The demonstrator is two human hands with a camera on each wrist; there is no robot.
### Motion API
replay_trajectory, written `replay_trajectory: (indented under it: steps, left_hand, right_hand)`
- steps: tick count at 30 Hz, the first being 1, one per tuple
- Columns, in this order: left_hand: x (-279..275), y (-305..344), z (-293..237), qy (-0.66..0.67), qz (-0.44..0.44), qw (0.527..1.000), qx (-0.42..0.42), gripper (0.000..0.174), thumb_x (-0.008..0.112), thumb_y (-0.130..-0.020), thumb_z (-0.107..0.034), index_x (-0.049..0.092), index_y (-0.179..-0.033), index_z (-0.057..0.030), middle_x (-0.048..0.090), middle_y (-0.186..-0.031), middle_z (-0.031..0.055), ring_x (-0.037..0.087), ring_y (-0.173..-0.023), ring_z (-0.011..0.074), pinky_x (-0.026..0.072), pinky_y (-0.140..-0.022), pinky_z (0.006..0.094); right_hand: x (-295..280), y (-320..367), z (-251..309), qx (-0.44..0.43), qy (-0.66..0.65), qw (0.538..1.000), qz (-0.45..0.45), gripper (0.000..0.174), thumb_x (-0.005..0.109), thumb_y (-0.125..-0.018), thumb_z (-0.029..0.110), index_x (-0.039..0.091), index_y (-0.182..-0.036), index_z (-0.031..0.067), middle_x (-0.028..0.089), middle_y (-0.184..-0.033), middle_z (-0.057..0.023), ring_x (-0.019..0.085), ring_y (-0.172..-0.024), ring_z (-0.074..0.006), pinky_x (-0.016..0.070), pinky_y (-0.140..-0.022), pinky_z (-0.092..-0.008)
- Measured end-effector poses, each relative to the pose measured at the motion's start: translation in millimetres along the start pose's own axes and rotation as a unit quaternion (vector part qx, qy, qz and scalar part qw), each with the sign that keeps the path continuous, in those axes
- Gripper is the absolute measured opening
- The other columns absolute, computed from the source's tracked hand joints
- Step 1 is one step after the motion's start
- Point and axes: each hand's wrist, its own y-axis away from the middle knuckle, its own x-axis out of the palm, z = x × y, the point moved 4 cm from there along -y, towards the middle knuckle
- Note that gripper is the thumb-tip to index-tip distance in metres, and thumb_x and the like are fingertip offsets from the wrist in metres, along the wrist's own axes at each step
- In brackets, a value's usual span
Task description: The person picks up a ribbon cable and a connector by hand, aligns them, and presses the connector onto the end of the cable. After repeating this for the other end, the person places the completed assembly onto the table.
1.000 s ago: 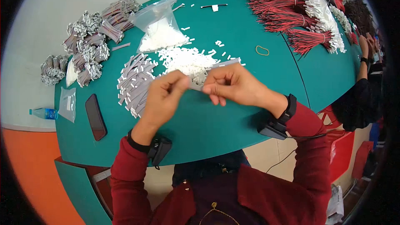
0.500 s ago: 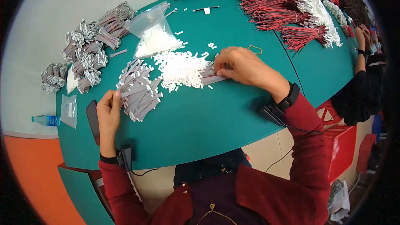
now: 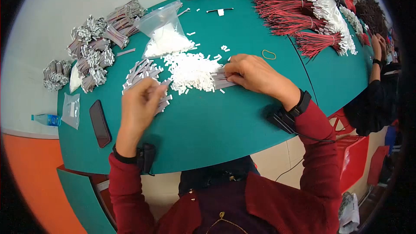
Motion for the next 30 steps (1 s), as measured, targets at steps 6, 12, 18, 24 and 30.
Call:
replay_trajectory:
  steps: [6, 12, 18, 24, 30]
  left_hand:
    - [47.7, -12.4, -33.0, 0.076, 0.126, 0.989, 0.013, 0.013, 0.062, -0.085, -0.01, 0.056, -0.077, -0.0007, 0.047, -0.064, -0.0056, 0.04, -0.058, 0.0003, 0.0315, -0.051, 0.0175]
    - [72.2, -15.3, -19.8, 0.164, 0.15, 0.975, -0.003, 0.012, 0.061, -0.086, -0.011, 0.055, -0.08, -0.0018, 0.046, -0.065, -0.0075, 0.036, -0.057, -0.0011, 0.0281, -0.049, 0.0163]
    - [71.0, -15.8, -5.5, 0.233, 0.159, 0.959, -0.024, 0.01, 0.06, -0.086, -0.01, 0.055, -0.082, -0.0027, 0.047, -0.067, -0.0073, 0.037, -0.058, -0.0014, 0.0284, -0.05, 0.0156]
    - [71.1, -13.7, -6.7, 0.245, 0.164, 0.955, -0.017, 0.008, 0.061, -0.085, -0.008, 0.056, -0.086, -0.0025, 0.047, -0.068, -0.0069, 0.038, -0.059, -0.0013, 0.0295, -0.051, 0.0158]
    - [74.1, -12.6, -9.8, 0.296, 0.176, 0.939, -0.015, 0.013, 0.061, -0.084, -0.005, 0.055, -0.094, -0.0011, 0.049, -0.071, -0.0058, 0.041, -0.061, -0.0009, 0.0314, -0.053, 0.0153]
  right_hand:
    - [-5.1, -2.0, 9.4, -0.003, -0.006, 1.0, 0.003, 0.017, 0.067, -0.072, 0.007, 0.058, -0.085, 0.0021, 0.055, -0.078, -0.0132, 0.055, -0.075, -0.0333, 0.0427, -0.063, -0.0411]
    - [0.2, -3.4, 7.4, 0.01, 0.001, 1.0, 0.013, 0.018, 0.068, -0.071, 0.005, 0.056, -0.083, 0.0014, 0.054, -0.079, -0.0128, 0.054, -0.074, -0.0325, 0.0422, -0.062, -0.0398]
    - [0.7, -6.3, 3.7, 0.017, -0.024, 0.999, 0.02, 0.014, 0.065, -0.074, 0.008, 0.057, -0.083, 0.0024, 0.055, -0.074, -0.0122, 0.055, -0.073, -0.0328, 0.0424, -0.061, -0.0409]
    - [-10.1, -9.6, 10.3, 0.04, -0.068, 0.997, -0.009, 0.01, 0.064, -0.076, 0.007, 0.057, -0.082, 0.0014, 0.055, -0.071, -0.012, 0.054, -0.068, -0.03, 0.0421, -0.059, -0.0372]
    - [-18.8, -10.7, 13.0, 0.103, -0.09, 0.99, -0.025, 0.008, 0.06, -0.08, 0.006, 0.056, -0.082, 0.0002, 0.058, -0.07, -0.0114, 0.054, -0.06, -0.0241, 0.0423, -0.057, -0.0321]
